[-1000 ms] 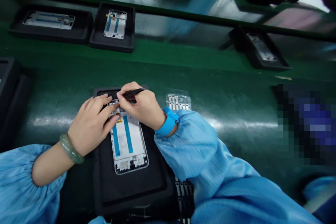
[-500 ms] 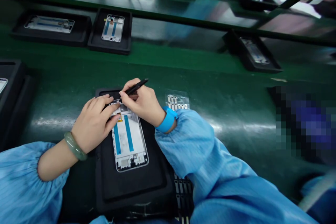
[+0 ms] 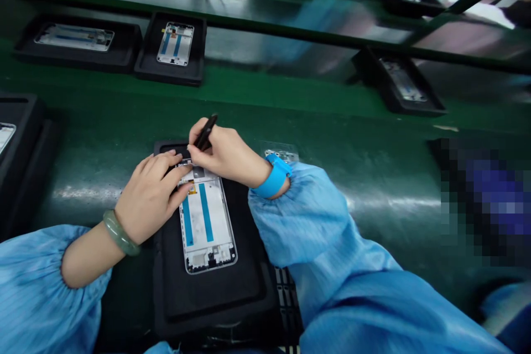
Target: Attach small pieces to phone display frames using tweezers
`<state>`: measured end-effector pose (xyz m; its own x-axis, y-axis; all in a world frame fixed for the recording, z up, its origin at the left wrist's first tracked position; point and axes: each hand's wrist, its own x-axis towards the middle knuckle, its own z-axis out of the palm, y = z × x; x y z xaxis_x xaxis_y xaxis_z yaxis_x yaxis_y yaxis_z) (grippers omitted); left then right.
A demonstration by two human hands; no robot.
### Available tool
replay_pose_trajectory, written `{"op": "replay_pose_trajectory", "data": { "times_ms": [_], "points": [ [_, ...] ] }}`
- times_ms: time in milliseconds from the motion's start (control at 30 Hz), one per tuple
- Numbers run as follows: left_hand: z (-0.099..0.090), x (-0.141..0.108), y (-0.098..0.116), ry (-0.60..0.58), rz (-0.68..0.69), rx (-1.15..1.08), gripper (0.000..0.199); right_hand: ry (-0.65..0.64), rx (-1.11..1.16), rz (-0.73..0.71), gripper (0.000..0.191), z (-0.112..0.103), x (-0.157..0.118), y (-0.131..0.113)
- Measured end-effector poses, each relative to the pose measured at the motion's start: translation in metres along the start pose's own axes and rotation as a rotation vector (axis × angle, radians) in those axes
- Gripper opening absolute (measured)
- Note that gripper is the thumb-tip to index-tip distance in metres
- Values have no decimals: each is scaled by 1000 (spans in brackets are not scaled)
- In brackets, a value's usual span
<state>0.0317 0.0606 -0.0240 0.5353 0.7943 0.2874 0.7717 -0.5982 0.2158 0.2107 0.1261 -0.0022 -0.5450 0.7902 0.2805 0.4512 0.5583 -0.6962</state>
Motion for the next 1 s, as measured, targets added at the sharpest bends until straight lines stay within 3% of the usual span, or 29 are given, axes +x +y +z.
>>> {"op": "replay_pose_trajectory", "data": {
  "times_ms": [100,200,333,567,667,833,1000],
  "points": [
    [0,0,2,-13,-36,-37,27,107,147,83,8,3,-4,12],
    [-1,1,3,-9,-71,-79,27,125,184,106,9,4,-6,14],
    [-1,0,2,-10,-72,-83,24,72,121,103,8,0,-3,4],
    [-3,-1,1,-24,-66,-65,16,-72,-46,-57,4,-3,2,-9],
    [-3,-1,0,-28,-81,-90,16,22,95,16,5,0,-3,2],
    [-3,-1,-1,0,-98,-150,16,253,568,265,24,9,-10,22],
    [-2,-1,-4,12,-91,-185,13,273,493,224,21,16,-9,22]
  ]
}}
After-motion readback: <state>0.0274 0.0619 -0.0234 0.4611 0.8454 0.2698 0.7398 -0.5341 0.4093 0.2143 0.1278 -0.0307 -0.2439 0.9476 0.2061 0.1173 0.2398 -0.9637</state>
